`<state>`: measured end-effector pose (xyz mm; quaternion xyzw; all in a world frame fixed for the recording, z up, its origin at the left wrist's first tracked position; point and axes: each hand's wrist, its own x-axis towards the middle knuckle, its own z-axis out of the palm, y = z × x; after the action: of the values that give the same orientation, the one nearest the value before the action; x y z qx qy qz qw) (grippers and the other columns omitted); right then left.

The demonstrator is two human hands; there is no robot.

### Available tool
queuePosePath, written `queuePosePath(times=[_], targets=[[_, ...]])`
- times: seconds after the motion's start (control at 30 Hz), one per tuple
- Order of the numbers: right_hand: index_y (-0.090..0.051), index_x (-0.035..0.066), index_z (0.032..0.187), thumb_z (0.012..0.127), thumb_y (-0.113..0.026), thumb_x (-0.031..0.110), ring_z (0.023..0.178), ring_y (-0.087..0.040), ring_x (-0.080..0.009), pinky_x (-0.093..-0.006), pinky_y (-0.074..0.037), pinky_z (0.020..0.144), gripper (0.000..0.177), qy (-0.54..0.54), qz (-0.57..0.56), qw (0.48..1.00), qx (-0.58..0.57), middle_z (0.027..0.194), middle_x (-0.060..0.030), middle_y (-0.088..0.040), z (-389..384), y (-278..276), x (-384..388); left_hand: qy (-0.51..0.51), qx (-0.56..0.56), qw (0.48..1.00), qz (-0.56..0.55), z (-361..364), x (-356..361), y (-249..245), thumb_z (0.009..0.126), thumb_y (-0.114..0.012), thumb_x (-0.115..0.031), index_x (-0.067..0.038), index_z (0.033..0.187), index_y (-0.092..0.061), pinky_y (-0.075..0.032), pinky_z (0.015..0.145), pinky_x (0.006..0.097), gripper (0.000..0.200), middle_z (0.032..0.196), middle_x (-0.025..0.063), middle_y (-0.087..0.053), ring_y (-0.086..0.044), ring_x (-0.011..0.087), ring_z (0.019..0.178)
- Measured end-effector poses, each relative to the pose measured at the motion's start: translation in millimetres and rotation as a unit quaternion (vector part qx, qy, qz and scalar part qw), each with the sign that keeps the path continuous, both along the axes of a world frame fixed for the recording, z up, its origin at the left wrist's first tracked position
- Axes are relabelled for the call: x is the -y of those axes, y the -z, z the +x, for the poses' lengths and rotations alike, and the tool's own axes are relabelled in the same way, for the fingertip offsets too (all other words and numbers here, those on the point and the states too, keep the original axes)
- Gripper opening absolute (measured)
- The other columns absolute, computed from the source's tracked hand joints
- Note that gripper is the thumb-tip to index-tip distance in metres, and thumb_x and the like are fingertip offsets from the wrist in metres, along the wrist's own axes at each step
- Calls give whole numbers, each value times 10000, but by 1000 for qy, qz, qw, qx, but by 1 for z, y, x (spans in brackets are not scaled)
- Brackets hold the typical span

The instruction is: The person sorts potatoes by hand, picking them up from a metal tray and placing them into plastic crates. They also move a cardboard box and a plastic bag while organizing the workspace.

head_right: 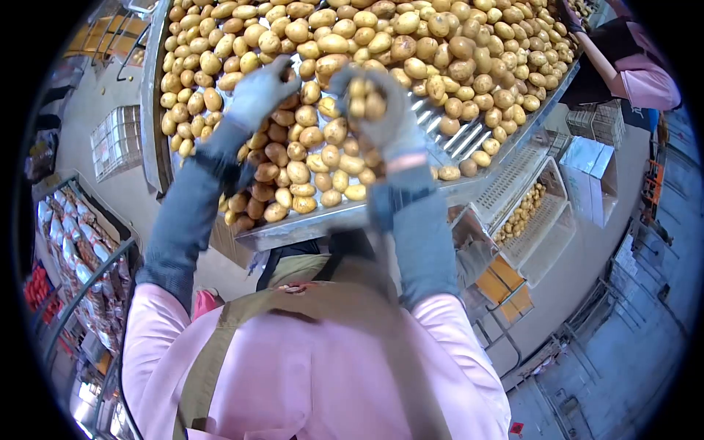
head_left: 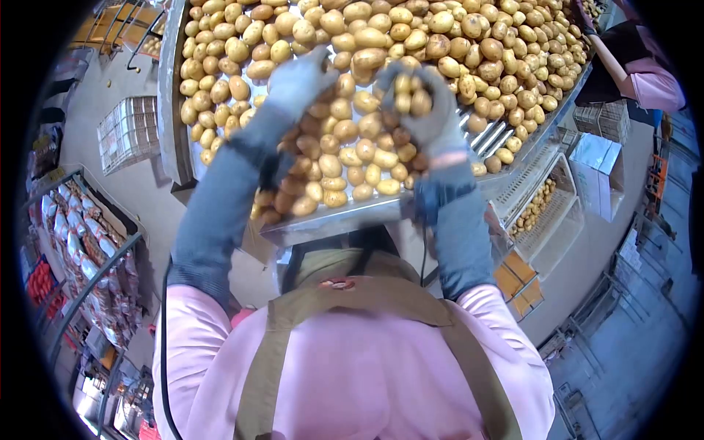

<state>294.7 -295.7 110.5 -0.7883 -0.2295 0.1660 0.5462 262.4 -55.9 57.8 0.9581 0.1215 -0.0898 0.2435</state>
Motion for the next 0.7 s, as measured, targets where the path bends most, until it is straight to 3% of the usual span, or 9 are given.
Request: queuePosePath(times=[0.07, 0.2, 0.3, 0.4, 0.43, 0.47, 0.53, 0.63, 0.7], targets=[[-541, 31, 1380, 843, -656, -105, 1085, -685, -226, -313, -621, 877, 566, -23, 88, 990, -105, 1312, -146, -628, -39, 10, 9, -32, 25, 991, -130, -38, 19, -21, 886, -718, -511, -174, 1328, -630, -554, 845, 462, 563, 1058, 159, -729, -696, 372, 980], [-448, 79, 1481, 906, -661, 105, 1236, -581, -301, -383, -598, 822, 614, 25, 331, 870, -365, 1381, -146, -538, -94, 64, 17, 3, 114, 992, -59, -37, 30, -7, 965, -627, -493, -191, 1320, -651, -558, 827, 443, 467, 1088, 177, -716, -697, 357, 990], [-404, 151, 1517, 1005, -508, 402, 1352, -475, -431, -539, -505, 1001, 580, 100, 530, 522, -661, 1444, -179, -492, -82, 71, 17, 114, 54, 982, 141, 20, 12, 31, 953, -611, -302, -128, 1168, -701, -572, 802, 438, 291, 1065, 166, -725, -714, 331, 973], [-383, 147, 1526, 1020, -471, 370, 1402, -430, -445, -580, -450, 1069, 560, 89, 513, 580, -626, 1481, -208, -459, -70, 48, 20, 187, -4, 956, 224, 46, 30, 38, 820, -686, -160, -72, 975, -766, -595, 780, 424, 195, 996, 169, -748, -741, 309, 935], [-389, 136, 1520, 1038, -415, 354, 1425, -395, -465, -607, -414, 1106, 530, 78, 534, 558, -630, 1513, -228, -425, -67, 46, 22, 218, -50, 953, 205, 48, 31, 21, 846, -649, -163, -70, 993, -728, -583, 797, 438, 191, 1022, 170, -736, -723, 328, 973], [-389, 129, 1517, 1039, -408, 351, 1426, -391, -469, -612, -406, 1111, 527, 63, 516, 615, -593, 1525, -231, -413, -69, 52, 24, 249, -93, 945, 189, 50, 26, 5, 872, -611, -165, -67, 1011, -689, -570, 815, 452, 188, 1049, 170, -725, -706, 347, 1010], [-397, 114, 1509, 1041, -394, 351, 1427, -387, -474, -620, -393, 1120, 526, 35, 478, 709, -518, 1541, -233, -401, -77, 65, 29, 214, -88, 957, 174, 50, 18, 16, 881, -632, -230, -52, 1033, -690, -557, 819, 447, 241, 1048, 179, -722, -695, 357, 1008], [-419, 88, 1493, 1041, -376, 362, 1427, -385, -476, -626, -377, 1130, 530, 25, 452, 772, -446, 1554, -232, -397, -93, 54, 54, 33, -20, 999, -5, 19, 27, -11, 903, -687, -357, -56, 1139, -686, -558, 812, 409, 383, 1069, 176, -723, -701, 335, 957], [-446, 67, 1465, 1045, -358, 379, 1409, -414, -452, -600, -403, 1119, 531, 78, 514, 656, -547, 1530, -232, -422, -101, 42, 73, -18, -8, 983, -180, -23, 65, -38, 898, -720, -391, -84, 1197, -687, -556, 798, 396, 429, 1058, 162, -725, -702, 314, 920]])
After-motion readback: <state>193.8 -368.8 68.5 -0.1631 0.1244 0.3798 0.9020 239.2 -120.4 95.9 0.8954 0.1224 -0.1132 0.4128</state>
